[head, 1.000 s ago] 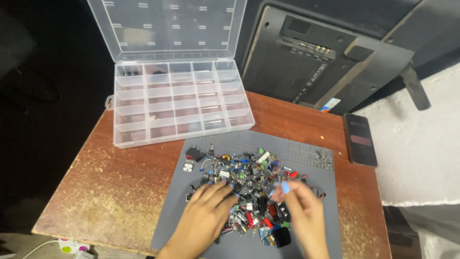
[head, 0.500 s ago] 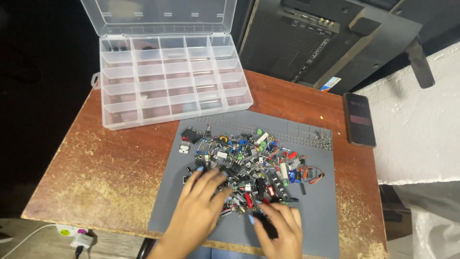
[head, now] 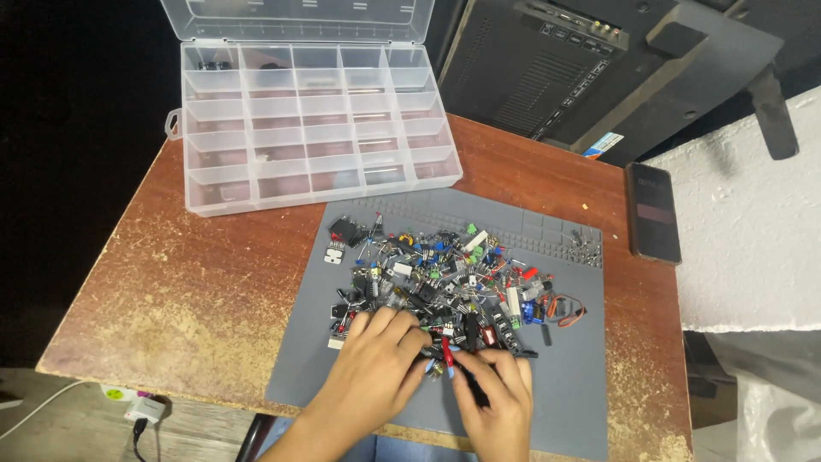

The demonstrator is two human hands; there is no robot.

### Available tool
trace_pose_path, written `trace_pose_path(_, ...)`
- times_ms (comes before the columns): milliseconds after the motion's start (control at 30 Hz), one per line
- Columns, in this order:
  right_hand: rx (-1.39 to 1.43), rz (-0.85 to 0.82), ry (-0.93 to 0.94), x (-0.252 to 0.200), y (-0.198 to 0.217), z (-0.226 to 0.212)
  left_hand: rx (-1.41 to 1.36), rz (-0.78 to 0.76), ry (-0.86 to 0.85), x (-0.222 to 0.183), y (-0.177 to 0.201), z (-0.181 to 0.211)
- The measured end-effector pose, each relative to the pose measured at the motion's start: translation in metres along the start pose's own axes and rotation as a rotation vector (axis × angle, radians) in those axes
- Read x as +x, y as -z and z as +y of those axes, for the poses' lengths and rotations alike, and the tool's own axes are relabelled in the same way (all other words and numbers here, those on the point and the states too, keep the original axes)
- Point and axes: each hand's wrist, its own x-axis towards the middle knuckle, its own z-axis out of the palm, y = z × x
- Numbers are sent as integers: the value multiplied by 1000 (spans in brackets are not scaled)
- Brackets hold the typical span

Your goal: Sorting various small electronic components from a mixed pile into a plastic organizer box with multiple compartments.

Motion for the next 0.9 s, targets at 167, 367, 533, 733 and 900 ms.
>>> trace_pose_path(167,18,9,4,1,-2,1,-15,-46,36,3,0,-1)
trace_pose_path(367,28,-1,-3,0,-3,2,14,2,20,4,-13,-4)
trace_pose_path(533,29,6,-8,-2,-3,5,-20,87,-12,4,-18,-7)
trace_pose_path(733,128,-10,-50,6,9,-7,-509,214,117,7,-4,-2)
trace_pose_path(900,446,-40,-171,21,21,-25,-1176,57,529,6,-6,1)
